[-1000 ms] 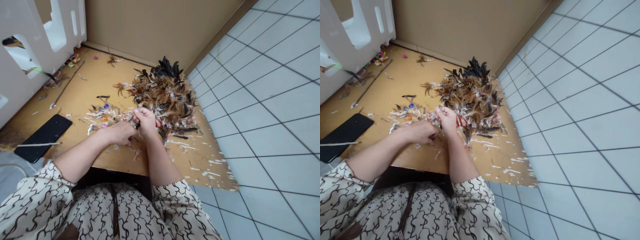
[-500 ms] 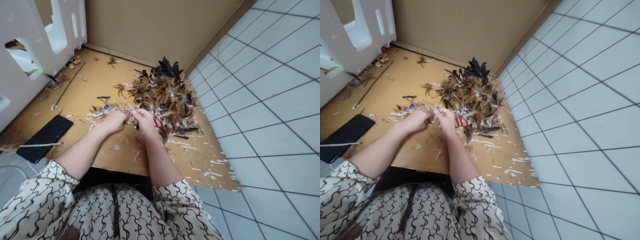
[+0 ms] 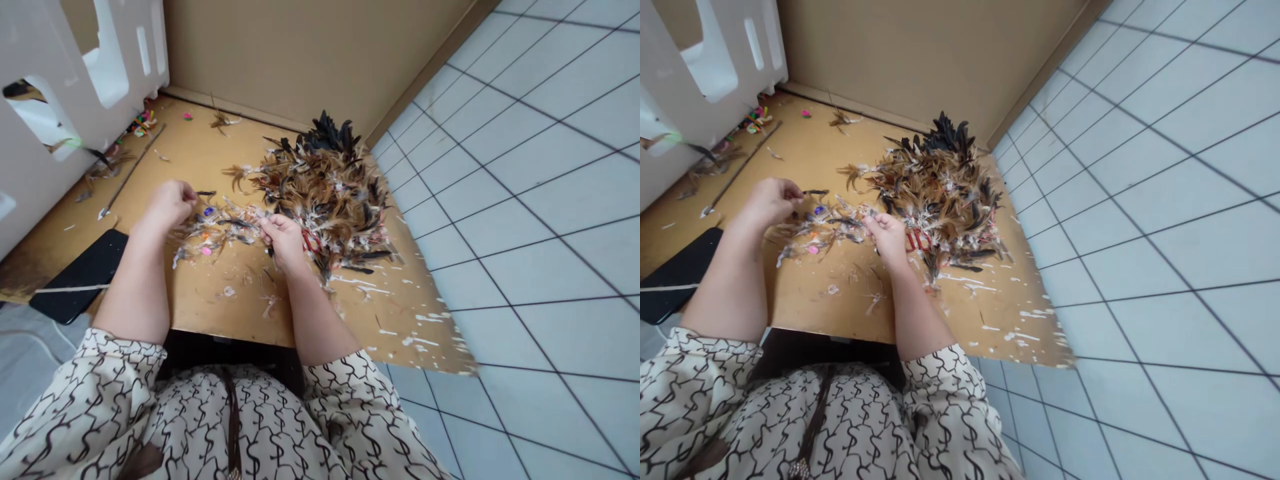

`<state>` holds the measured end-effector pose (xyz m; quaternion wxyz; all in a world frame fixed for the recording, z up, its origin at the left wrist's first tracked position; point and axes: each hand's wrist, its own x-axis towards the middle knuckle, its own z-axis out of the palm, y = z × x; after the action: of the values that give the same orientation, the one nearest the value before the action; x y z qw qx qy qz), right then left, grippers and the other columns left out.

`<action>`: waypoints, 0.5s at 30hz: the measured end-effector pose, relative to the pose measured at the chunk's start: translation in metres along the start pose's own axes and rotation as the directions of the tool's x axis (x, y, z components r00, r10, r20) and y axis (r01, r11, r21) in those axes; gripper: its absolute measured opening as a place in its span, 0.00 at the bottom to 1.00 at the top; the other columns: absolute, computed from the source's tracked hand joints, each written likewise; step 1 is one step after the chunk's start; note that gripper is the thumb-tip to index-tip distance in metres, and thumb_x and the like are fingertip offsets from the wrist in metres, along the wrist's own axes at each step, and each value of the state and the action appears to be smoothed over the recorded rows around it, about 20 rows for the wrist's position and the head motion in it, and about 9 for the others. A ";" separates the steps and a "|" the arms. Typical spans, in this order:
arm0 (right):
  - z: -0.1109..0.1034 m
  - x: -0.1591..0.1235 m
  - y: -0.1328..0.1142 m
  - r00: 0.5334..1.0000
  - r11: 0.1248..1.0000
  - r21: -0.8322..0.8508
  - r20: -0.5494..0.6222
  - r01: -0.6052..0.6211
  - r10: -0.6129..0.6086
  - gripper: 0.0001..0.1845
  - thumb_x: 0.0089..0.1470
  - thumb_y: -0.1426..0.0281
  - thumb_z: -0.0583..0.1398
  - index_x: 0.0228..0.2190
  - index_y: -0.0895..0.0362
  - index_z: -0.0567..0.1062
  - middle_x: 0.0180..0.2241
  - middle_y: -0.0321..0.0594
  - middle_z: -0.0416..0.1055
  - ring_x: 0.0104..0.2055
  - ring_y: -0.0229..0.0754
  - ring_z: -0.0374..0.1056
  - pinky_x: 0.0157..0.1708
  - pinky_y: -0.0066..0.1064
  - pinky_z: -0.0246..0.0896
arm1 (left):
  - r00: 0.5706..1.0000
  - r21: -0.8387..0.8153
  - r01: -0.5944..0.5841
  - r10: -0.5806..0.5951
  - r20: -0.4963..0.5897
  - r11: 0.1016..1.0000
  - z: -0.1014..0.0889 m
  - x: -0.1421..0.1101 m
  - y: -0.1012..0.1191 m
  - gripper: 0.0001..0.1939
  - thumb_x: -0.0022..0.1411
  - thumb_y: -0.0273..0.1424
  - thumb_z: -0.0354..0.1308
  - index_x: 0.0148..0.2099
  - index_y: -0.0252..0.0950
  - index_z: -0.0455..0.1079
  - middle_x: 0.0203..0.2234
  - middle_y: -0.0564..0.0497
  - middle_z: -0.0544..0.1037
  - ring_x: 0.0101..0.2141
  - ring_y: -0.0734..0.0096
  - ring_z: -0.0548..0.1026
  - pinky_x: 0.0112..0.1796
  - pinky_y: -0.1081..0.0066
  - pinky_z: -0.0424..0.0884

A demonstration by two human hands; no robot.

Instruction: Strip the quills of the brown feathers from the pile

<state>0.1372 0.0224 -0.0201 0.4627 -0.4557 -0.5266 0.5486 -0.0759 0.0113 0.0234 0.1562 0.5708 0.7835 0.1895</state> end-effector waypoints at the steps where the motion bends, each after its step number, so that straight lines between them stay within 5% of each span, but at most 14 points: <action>1: 0.000 0.000 0.000 1.000 1.000 0.007 0.002 0.002 -0.002 0.17 0.37 0.59 0.63 0.15 0.57 0.64 0.13 0.28 0.60 0.15 0.27 0.49 0.17 0.24 0.40 | 1.000 0.034 0.024 -0.024 0.014 0.999 -0.004 0.000 -0.003 0.13 0.49 0.27 0.54 0.38 0.35 0.73 0.31 0.45 0.77 0.34 0.62 0.73 0.36 0.68 0.66; 8: 0.001 -0.001 0.000 1.000 1.000 0.007 0.006 0.005 -0.005 0.17 0.37 0.60 0.63 0.16 0.57 0.64 0.13 0.28 0.61 0.14 0.27 0.48 0.17 0.24 0.39 | 0.980 0.255 0.154 -0.181 0.087 0.955 -0.014 0.000 -0.011 0.15 0.50 0.40 0.54 0.32 0.35 0.75 0.32 0.38 0.77 0.39 0.49 0.73 0.35 0.62 0.67; 15: 0.002 -0.001 0.002 0.999 0.999 -0.024 0.023 0.032 -0.031 0.18 0.38 0.58 0.63 0.15 0.56 0.63 0.13 0.28 0.60 0.14 0.27 0.47 0.17 0.24 0.39 | 0.982 0.163 0.150 -0.166 0.090 0.975 0.003 0.008 -0.010 0.10 0.40 0.37 0.62 0.19 0.37 0.67 0.17 0.44 0.72 0.31 0.54 0.74 0.30 0.66 0.66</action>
<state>0.1353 0.0206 -0.0222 0.4596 -0.4467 -0.5458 0.5398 -0.0854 0.0169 0.0159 0.1660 0.5260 0.8298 0.0849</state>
